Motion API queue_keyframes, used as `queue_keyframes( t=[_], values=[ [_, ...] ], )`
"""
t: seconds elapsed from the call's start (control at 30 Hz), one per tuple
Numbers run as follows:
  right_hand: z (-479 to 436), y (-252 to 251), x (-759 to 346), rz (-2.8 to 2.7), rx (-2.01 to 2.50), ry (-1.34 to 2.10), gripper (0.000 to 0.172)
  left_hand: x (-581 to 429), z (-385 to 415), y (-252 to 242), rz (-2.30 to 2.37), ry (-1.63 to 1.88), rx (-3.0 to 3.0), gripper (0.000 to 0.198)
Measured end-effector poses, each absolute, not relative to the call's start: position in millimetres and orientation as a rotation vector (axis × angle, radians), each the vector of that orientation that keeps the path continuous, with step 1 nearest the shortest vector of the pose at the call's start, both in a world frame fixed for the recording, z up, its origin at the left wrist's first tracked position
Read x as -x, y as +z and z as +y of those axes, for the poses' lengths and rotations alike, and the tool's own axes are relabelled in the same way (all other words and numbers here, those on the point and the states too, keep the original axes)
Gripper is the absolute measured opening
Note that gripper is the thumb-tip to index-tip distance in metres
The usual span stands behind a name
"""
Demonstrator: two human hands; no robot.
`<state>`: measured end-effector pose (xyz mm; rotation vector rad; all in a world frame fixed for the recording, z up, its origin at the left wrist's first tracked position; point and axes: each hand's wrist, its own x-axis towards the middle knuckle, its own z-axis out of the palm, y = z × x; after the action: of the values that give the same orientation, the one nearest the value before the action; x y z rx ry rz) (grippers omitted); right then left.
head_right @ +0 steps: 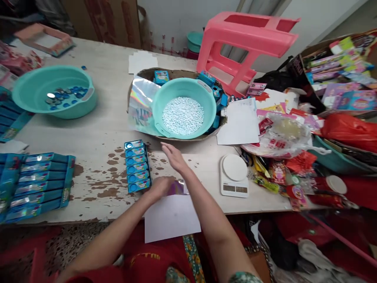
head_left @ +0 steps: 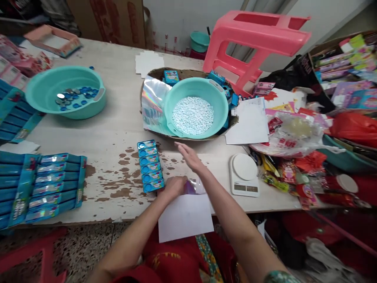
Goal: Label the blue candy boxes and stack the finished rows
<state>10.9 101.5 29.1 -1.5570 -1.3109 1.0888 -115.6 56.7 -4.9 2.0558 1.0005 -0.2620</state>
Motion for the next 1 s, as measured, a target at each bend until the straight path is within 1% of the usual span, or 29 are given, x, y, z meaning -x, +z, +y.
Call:
queue_keyframes(
  t=[0.07,0.17,0.3,0.43,0.5,0.57,0.7,0.8,0.87,0.93,1.0],
  values=[
    [66.9,27.9,-52.5,-1.478,1.699,0.886,0.035,112.9,67.8,-11.1,0.982,-0.26,-2.099,0.029],
    [8.7,7.9,-76.4,-1.684,1.936,0.549,0.029,106.5,74.3,-18.3,0.97,-0.282,-2.161,0.03],
    [-40.2,-32.4,-54.4,-1.834,2.131,0.159,0.035,93.6,72.1,-20.4,0.928,-0.292,-2.181,0.029],
    [-62.4,-58.1,-37.1,-1.932,2.136,0.018,0.039,84.7,70.5,-21.7,0.896,-0.329,-2.197,0.027],
    [-70.1,-62.8,-38.3,-1.969,2.1,0.003,0.04,82.6,70.4,-23.6,0.899,-0.348,-2.204,0.026],
    [-74.3,-61.5,-42.9,-1.963,2.074,-0.013,0.035,80.7,69.4,-25.8,0.902,-0.358,-2.213,0.027],
    [-69.2,-37.5,-51.9,-1.886,2.035,0.025,0.014,74.7,64.4,-31.8,0.9,-0.302,-2.294,0.026],
    [-62.3,-1.6,-56.6,-1.836,2.023,0.226,0.012,70.8,60.7,-40.8,0.929,-0.216,-2.397,0.023],
    [-59.9,26.0,-59.3,-1.687,2.017,0.386,0.012,70.7,59.2,-47.1,0.95,-0.142,-2.416,0.025],
    [-58.1,51.4,-61.1,-1.429,2.002,0.527,0.012,73.0,58.0,-48.4,0.997,0.025,-2.373,0.029],
    [-55.5,70.8,-60.7,-1.172,1.991,0.645,0.013,77.9,56.1,-39.6,1.066,0.28,-2.187,0.03]
  ],
)
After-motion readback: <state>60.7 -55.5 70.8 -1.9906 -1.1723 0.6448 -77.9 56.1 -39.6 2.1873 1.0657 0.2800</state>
